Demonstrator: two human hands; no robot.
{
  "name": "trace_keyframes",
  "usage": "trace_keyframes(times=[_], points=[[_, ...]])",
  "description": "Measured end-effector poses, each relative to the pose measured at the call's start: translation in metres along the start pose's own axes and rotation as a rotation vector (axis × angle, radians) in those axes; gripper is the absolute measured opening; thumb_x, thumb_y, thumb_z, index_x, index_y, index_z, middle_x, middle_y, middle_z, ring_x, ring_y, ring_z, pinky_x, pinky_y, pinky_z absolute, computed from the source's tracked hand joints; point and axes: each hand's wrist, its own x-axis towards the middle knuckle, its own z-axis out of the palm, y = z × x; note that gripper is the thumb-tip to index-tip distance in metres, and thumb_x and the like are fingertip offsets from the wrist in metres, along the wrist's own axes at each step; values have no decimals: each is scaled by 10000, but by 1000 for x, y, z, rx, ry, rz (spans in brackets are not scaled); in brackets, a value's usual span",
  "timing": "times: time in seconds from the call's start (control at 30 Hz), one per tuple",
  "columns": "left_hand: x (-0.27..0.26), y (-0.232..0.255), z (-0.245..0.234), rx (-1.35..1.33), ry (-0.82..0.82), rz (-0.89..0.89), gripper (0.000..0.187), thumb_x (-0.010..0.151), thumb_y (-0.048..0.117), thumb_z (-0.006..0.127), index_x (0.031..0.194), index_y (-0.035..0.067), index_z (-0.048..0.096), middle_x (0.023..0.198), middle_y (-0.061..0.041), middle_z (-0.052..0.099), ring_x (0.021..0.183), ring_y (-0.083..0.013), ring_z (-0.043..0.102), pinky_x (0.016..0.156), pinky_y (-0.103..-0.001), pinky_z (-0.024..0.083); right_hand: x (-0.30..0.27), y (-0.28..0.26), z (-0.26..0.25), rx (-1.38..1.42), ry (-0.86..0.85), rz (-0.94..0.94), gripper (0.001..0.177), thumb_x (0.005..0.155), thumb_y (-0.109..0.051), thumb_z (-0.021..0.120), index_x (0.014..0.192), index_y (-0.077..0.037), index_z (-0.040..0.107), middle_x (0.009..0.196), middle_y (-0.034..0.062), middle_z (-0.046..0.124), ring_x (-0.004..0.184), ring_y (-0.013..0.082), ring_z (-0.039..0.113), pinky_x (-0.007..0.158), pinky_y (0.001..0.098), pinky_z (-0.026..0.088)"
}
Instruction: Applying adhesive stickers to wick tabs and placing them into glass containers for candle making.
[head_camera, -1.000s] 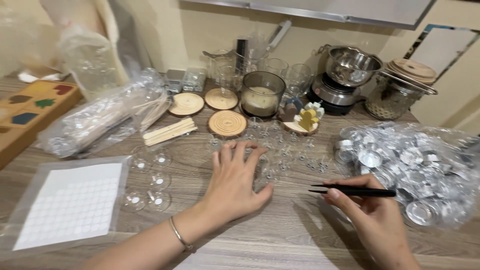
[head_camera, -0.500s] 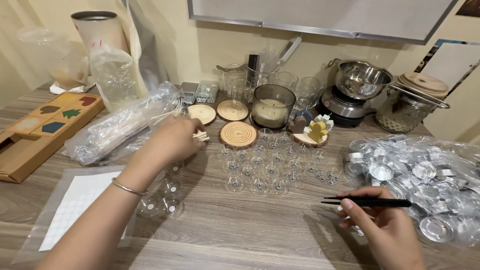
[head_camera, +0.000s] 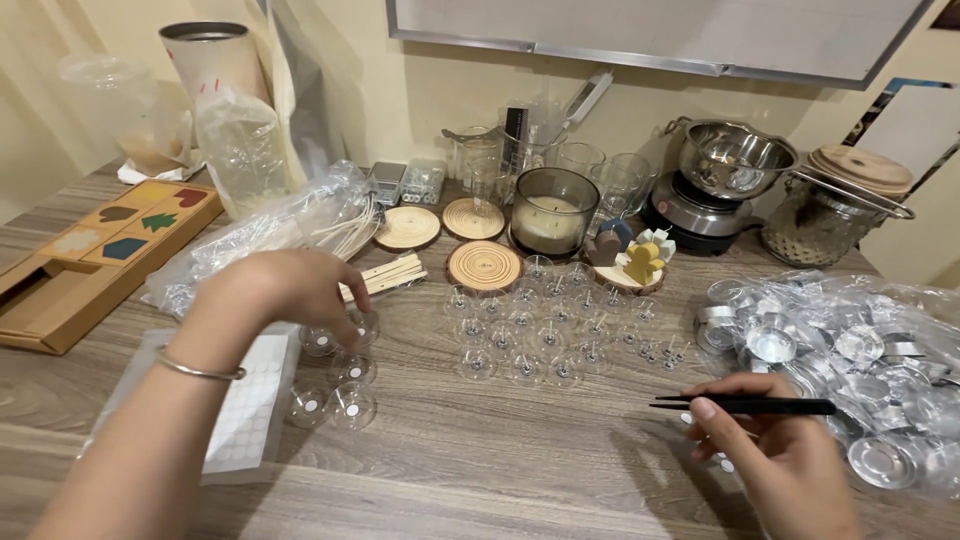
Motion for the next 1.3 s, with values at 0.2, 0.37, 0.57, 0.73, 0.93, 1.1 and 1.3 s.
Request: trace_keyframes(times=[0.2,0.37,0.57,0.73,0.93,1.1,1.3], points=[[37,9,29,119,105,-39,687,765,621,824,1026,-14,813,1058,-161,777,985,-287,748,932,-382,574,-5,-6,3,-4,-3,-18,288,944,-150,711,1132,34,596,926,231,719,786,327,733,671,441,621],[48,12,39,76,207,3,474,712,352,893,1010,4,770,1078,-186,751,1004,-309,737,920,-394,596,-15,-42,14,-48,55,22,286,911,-193,697,1075,31,628,887,212,709,762,296,750,673,419,634],[32,24,34,52,303,66,475,726,321,887,1018,-18,726,1086,-203,727,1013,-306,712,931,-383,583,-15,-44,15,-22,43,50,287,901,-199,685,1071,27,637,902,208,710,787,296,759,721,416,641],[-15,99,56,-291,443,503,545,694,302,875,1093,6,652,1192,-172,587,1008,-296,655,948,-366,562,-15,-52,21,66,33,39,277,911,-162,635,1110,29,619,1010,206,729,953,272,748,879,374,615],[-26,163,132,-521,235,845,486,820,173,728,1268,25,611,1277,-140,535,1019,-257,663,887,-383,567,-10,-56,16,497,38,226,301,958,-112,512,1211,39,577,1180,226,688,1147,279,679,994,361,505],[-30,164,136,-615,170,783,561,830,258,722,1329,51,571,1206,-85,565,1037,-210,617,898,-369,542,-8,-59,14,525,30,325,284,952,-46,516,1216,27,591,1188,221,686,1150,264,673,1016,340,513],[-26,162,141,-691,168,792,525,827,338,756,1273,91,632,1108,-52,622,999,-201,602,903,-369,520,-18,-58,19,285,-102,255,253,868,-49,624,1119,-18,613,1099,183,745,1009,263,733,904,374,597]])
